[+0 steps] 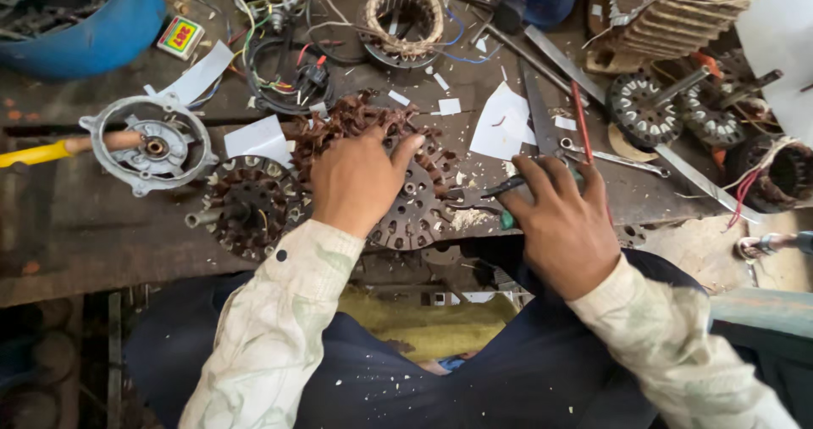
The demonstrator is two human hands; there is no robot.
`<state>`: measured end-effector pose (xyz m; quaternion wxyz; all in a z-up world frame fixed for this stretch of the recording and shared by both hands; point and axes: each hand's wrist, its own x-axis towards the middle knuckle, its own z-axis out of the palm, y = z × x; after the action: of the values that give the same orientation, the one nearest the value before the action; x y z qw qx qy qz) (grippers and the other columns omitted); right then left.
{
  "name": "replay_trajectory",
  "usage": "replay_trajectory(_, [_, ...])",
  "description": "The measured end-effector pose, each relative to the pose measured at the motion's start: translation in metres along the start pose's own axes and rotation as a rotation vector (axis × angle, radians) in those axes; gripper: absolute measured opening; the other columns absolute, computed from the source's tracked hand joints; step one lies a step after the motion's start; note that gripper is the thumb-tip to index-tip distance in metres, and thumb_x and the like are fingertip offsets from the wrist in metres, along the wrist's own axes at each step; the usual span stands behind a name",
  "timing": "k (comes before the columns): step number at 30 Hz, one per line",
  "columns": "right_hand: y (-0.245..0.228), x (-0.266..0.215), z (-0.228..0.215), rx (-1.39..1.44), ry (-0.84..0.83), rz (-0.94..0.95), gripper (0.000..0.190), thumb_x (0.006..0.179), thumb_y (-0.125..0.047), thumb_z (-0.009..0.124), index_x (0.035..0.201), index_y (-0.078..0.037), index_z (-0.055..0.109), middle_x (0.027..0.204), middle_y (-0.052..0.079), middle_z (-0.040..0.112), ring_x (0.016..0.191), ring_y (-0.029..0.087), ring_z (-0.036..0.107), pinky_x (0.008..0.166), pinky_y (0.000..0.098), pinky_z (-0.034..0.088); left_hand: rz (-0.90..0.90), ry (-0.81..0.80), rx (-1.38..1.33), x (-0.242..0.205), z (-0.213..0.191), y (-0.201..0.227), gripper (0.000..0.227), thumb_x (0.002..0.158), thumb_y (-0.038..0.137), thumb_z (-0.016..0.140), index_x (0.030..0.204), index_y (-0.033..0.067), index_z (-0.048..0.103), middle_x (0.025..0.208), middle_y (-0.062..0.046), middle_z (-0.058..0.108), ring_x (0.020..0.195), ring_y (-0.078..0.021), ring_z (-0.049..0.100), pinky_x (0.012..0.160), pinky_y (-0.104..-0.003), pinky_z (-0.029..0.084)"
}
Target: The person uses pliers to pull and cut copper windings from a motor rotor held in their left hand. They systematically remove the copper from the slots, creating a growing pile of copper scraps on the workbench. The person rotates the rotor to access different sections and continues the removal process throughout the clip.
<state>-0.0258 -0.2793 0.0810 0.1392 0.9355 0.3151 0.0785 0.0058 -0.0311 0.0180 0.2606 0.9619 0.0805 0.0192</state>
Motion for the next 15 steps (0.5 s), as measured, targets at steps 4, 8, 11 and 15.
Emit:
replay_trajectory(4, [-0.009,0.021,-0.019,0.05,-0.102,-0.18,0.031,0.074,-0.015,0.066,0.103,-0.017,0.074,0.126,0.012,0.062,0.12,0.033,0.055,0.1,0.0569,0.04,0.056,-0.044,0.003,-0.01,-0.009,0.019,0.066,0.095,0.067,0.054,0.113,0.0068,0.072,0.072,-0.02,0.073,0.066,-0.0377,0.072,0.058,-0.05,0.056])
replay_trajectory(8, [-0.053,0.018,-0.038,0.183,-0.367,-0.215,0.02,0.082,-0.019,0.066,0.101,-0.016,0.072,0.11,0.012,0.063,0.107,0.032,0.06,0.096,0.0502,0.044,0.159,0.004,0.026,-0.023,-0.002,0.034,0.062,0.093,0.067,0.056,0.094,0.0083,0.074,0.073,-0.016,0.072,0.064,-0.0367,0.072,0.053,-0.049,0.055])
replay_trajectory(11, [-0.051,-0.01,-0.054,0.08,-0.169,-0.083,0.027,0.07,-0.019,0.07,0.097,-0.014,0.072,0.11,0.015,0.065,0.1,0.034,0.065,0.094,0.052,0.045,0.106,0.023,-0.03,-0.022,0.004,0.021,0.061,0.09,0.068,0.057,0.098,0.0098,0.073,0.068,-0.016,0.071,0.061,-0.0368,0.071,0.052,-0.049,0.055])
replay_trajectory(15, [-0.009,-0.024,-0.044,0.104,-0.025,0.045,0.036,0.067,-0.009,0.066,0.103,-0.008,0.071,0.128,0.015,0.062,0.123,0.036,0.058,0.105,0.0509,0.043,0.143,0.107,-0.052,-0.019,0.004,0.007,0.059,0.091,0.066,0.059,0.093,0.0088,0.074,0.067,-0.016,0.071,0.062,-0.0374,0.071,0.05,-0.05,0.054])
